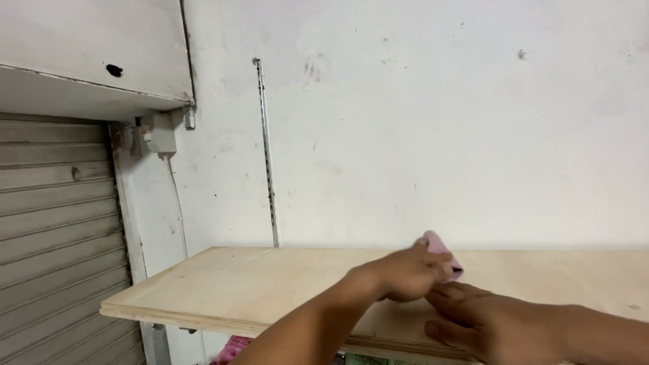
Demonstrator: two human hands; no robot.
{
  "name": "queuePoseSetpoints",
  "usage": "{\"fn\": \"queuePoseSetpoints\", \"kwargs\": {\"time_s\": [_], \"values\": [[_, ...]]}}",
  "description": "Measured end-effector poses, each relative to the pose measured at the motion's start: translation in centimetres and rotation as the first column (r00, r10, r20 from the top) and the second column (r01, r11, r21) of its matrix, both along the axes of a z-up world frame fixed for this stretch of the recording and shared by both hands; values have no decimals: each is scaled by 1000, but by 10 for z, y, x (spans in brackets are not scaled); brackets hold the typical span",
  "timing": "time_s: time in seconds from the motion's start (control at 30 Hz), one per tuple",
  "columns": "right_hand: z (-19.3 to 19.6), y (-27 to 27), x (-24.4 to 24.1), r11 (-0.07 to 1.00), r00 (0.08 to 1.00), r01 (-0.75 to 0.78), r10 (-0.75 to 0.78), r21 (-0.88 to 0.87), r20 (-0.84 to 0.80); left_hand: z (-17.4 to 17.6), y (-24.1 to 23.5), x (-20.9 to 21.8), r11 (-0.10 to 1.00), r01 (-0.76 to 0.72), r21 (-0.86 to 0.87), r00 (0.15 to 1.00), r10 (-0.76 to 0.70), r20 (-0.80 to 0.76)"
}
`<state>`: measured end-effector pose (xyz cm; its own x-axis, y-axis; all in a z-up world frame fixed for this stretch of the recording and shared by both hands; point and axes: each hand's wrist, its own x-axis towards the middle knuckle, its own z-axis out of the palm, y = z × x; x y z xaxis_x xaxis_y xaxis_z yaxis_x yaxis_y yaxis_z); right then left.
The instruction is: Cleaning a grocery store shelf by moving ice cream tubs to a freezer, wiping the shelf surface with a cloth, and then returning the items to the shelf.
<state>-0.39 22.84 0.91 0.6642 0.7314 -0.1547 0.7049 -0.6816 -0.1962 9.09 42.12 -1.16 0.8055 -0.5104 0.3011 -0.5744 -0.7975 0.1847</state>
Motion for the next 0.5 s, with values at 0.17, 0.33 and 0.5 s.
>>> {"fn": "queuePoseSetpoints", "kwargs": {"time_s": [0.17, 0.33, 0.5], "values": [[-6, -6, 5, 998, 997, 57, -58, 15, 42, 12, 36, -20, 991, -71, 112, 992, 82, -98], [3, -3, -8, 994, 995, 101, -100, -35, 23, 26, 172, -1, 915, -376, 144, 911, 394, -125], [-5, 1, 4, 993, 996, 82, -79, -83, 36, 44, 236, -13, 830, -557, -34, 829, 558, 29]]}}
